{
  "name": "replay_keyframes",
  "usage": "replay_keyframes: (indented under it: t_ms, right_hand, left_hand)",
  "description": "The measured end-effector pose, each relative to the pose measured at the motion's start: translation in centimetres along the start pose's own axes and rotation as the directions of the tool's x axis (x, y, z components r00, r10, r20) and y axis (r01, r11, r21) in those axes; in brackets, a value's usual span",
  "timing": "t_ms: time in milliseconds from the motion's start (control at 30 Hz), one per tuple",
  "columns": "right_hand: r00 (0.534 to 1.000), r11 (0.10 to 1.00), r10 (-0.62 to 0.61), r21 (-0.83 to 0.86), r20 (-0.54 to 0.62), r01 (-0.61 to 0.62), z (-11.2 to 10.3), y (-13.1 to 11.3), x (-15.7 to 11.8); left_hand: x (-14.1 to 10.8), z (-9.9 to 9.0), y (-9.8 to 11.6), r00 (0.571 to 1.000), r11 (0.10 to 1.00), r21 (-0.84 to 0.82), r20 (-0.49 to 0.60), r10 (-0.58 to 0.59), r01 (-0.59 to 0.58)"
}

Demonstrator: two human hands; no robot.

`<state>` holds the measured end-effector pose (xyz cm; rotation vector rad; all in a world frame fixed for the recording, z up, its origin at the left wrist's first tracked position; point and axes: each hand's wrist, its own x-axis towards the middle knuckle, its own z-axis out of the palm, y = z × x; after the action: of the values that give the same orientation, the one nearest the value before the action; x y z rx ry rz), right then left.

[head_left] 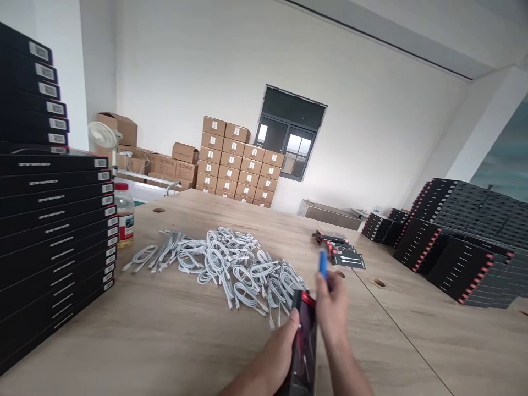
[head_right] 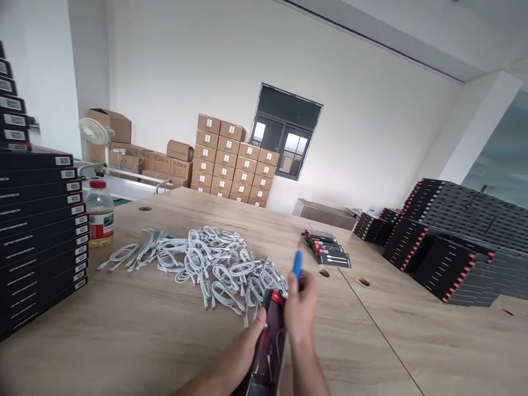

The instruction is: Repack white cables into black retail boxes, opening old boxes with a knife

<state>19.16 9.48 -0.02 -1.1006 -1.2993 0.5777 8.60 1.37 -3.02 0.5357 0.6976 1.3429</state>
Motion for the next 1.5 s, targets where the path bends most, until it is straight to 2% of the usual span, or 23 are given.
replay_keyframes:
  t_ms: [67, 100, 167, 233, 300, 433, 600, 767, 833, 900, 933, 1033, 1067, 1133, 1233, 1267, 1400, 1500]
  right_hand:
    - [0.994, 0.999, 0.032, -0.006, -0.100, -0.032, -0.8, -0.1, 1.2]
    - [0.996, 0.999, 0.035, -0.016, -0.085, -0.036, -1.2, 0.1, 1.4]
    - [0.999, 0.999, 0.026, -0.045, 0.038, -0.025, -1.7, 1.0, 1.2]
    - [0.985, 0.997, 0.021, -0.083, 0.173, -0.007, -2.0, 2.0, 0.6]
    - [0.962, 0.992, 0.021, -0.123, 0.272, 0.013, -1.9, 2.8, 0.0]
    - [0.926, 0.988, -0.032, -0.127, 0.376, 0.086, -1.4, 3.0, -0.6]
    - [0.908, 0.961, -0.141, -0.164, 0.393, 0.221, -1.0, 2.9, -1.3]
    - [0.906, 0.938, -0.157, -0.228, 0.393, 0.262, -1.1, 2.8, -1.3]
    - [0.883, 0.931, -0.149, -0.237, 0.444, 0.277, -1.2, 2.3, -1.5]
    - [0.825, 0.928, -0.112, -0.239, 0.554, 0.287, -1.5, 1.4, -2.0]
    - [0.773, 0.925, -0.083, -0.239, 0.629, 0.294, -1.6, 1.0, -2.5]
    - [0.563, 0.914, 0.015, -0.240, 0.826, 0.328, -2.0, -0.2, -4.2]
    - [0.512, 0.907, 0.036, -0.243, 0.858, 0.343, -2.1, -0.4, -4.8]
    - [0.470, 0.894, 0.059, -0.257, 0.880, 0.368, -2.1, -0.6, -5.8]
    - [0.467, 0.894, 0.050, -0.249, 0.883, 0.374, -1.5, -0.4, -6.6]
    - [0.485, 0.899, 0.047, -0.248, 0.873, 0.360, -1.1, -0.4, -6.7]
    - [0.606, 0.924, 0.035, -0.257, 0.795, 0.284, 1.3, 0.0, -7.7]
    - [0.621, 0.925, 0.027, -0.255, 0.783, 0.281, 3.1, 0.1, -9.1]
  left_hand:
    - [0.2, -0.2, 0.1, 0.996, 0.996, 0.005, -0.026, -0.084, 0.085]
    - [0.3, -0.6, 0.6, 0.989, 0.991, 0.000, -0.065, -0.131, 0.131]
    - [0.4, -1.5, 2.4, 0.977, 0.985, -0.060, -0.132, -0.167, 0.160]
    - [0.4, -2.5, 4.4, 0.984, 0.986, -0.128, -0.131, -0.122, 0.106]
    - [0.3, -3.3, 5.8, 0.994, 0.980, -0.187, -0.078, -0.078, 0.062]
    - [0.4, -4.2, 6.5, 0.999, 0.971, -0.236, -0.021, -0.039, 0.033]
    - [0.5, -4.5, 6.6, 0.995, 0.975, -0.222, -0.104, 0.004, -0.028]
    - [0.4, -4.6, 7.4, 0.996, 0.963, -0.262, -0.079, 0.052, -0.071]
    - [0.1, -4.9, 8.3, 0.992, 0.952, -0.289, -0.094, 0.080, -0.104]
    - [-0.4, -5.7, 9.7, 0.975, 0.924, -0.326, -0.162, 0.154, -0.201]
    - [-0.6, -6.2, 10.5, 0.953, 0.897, -0.343, -0.214, 0.214, -0.278]
    - [-1.4, -7.7, 12.4, 0.835, 0.761, -0.368, -0.370, 0.407, -0.534]
    - [-1.6, -8.1, 12.7, 0.801, 0.718, -0.375, -0.400, 0.446, -0.587]
    - [-1.7, -8.6, 12.9, 0.778, 0.675, -0.399, -0.416, 0.470, -0.621]
    - [-1.5, -8.5, 12.5, 0.822, 0.698, -0.440, -0.372, 0.431, -0.565]
    - [-1.4, -8.3, 12.3, 0.837, 0.708, -0.450, -0.355, 0.417, -0.544]
    - [-1.2, -7.7, 11.7, 0.867, 0.717, -0.488, -0.302, 0.396, -0.497]
    - [-1.2, -7.6, 11.5, 0.875, 0.716, -0.503, -0.291, 0.388, -0.485]
